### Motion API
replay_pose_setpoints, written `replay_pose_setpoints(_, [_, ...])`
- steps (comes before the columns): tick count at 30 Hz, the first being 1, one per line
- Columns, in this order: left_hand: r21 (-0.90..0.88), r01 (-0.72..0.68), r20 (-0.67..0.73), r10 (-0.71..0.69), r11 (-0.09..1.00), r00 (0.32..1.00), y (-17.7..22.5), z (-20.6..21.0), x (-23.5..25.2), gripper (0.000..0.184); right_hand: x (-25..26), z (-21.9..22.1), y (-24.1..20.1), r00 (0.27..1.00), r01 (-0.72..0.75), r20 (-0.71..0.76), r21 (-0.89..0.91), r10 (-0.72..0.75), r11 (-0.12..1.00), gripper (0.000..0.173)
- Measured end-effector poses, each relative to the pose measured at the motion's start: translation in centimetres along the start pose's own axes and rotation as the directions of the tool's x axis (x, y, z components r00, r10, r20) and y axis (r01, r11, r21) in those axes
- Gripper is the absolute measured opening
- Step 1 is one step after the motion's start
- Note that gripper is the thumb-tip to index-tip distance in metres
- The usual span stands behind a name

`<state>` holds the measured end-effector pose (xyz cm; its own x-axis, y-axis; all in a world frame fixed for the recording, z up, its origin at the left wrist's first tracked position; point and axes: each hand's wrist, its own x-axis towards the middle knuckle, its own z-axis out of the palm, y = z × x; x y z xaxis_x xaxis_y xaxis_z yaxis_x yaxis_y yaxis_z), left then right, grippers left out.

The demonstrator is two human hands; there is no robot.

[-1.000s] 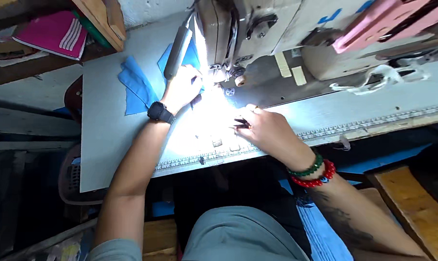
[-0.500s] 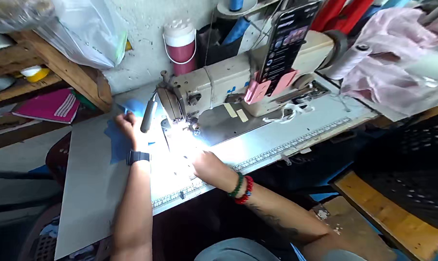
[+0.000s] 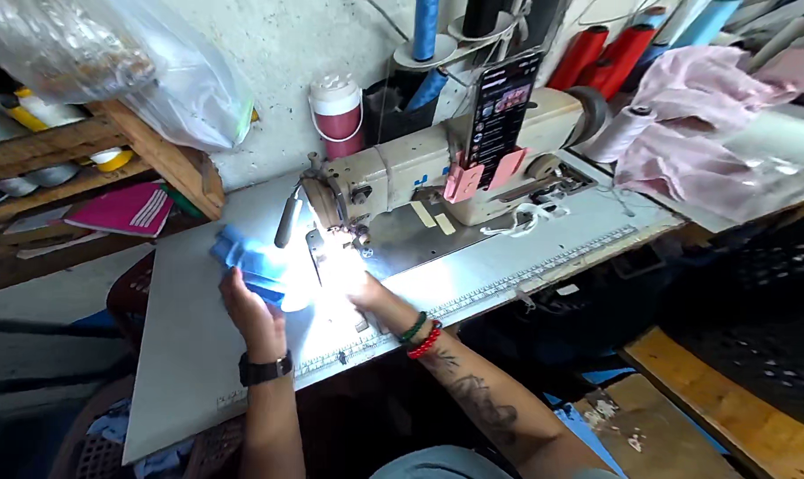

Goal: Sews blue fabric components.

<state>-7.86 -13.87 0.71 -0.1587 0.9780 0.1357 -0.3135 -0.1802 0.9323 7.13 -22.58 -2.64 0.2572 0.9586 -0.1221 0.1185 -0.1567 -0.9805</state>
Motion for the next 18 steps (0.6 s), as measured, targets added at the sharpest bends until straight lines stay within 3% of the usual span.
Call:
replay_pose_setpoints(3, [-0.081,0.113,0.096,-0.106,0.990,0.990,0.1,-1.2,-3.6,0.035,-1.0,0.3,-0.8,0.998,-0.066,0.009,0.308,0.066,0.949,0.040])
replay_pose_setpoints(7, [-0.156,0.195,0.099,-0.182,0.968,0.978,-0.3,-2.6,-6.7,0.031,-1.8,0.8,-0.5,0.998,-0.035,0.054,0.415,0.014,0.909,0.022])
replay_pose_setpoints(9, [-0.169,0.253,0.117,-0.236,0.952,0.965,-0.2,-3.8,-7.9,0.029,-2.2,1.0,-0.8,0.998,0.036,0.035,0.405,-0.055,0.914,0.015])
replay_pose_setpoints(11, [-0.062,0.255,0.158,-0.243,0.965,0.957,0.0,-5.5,-8.9,0.034,-3.2,0.4,-1.7,0.977,0.203,0.015,0.213,-0.210,0.956,0.011])
replay_pose_setpoints(13, [0.134,0.097,0.268,-0.130,0.986,0.955,0.1,-8.0,-9.6,0.068,-5.2,-1.0,-2.8,0.915,0.391,0.136,-0.071,-0.379,0.918,0.017])
replay_pose_setpoints(15, [0.281,-0.190,0.447,0.047,0.941,0.893,1.4,-9.8,-9.9,0.096,-7.8,-2.7,-3.8,0.823,0.536,0.376,-0.270,-0.425,0.800,0.023])
replay_pose_setpoints(18, [0.335,-0.569,0.747,0.156,0.751,0.646,4.7,-9.9,-11.0,0.099,-11.2,-4.4,-4.3,0.604,0.735,0.682,-0.277,-0.412,0.619,0.016])
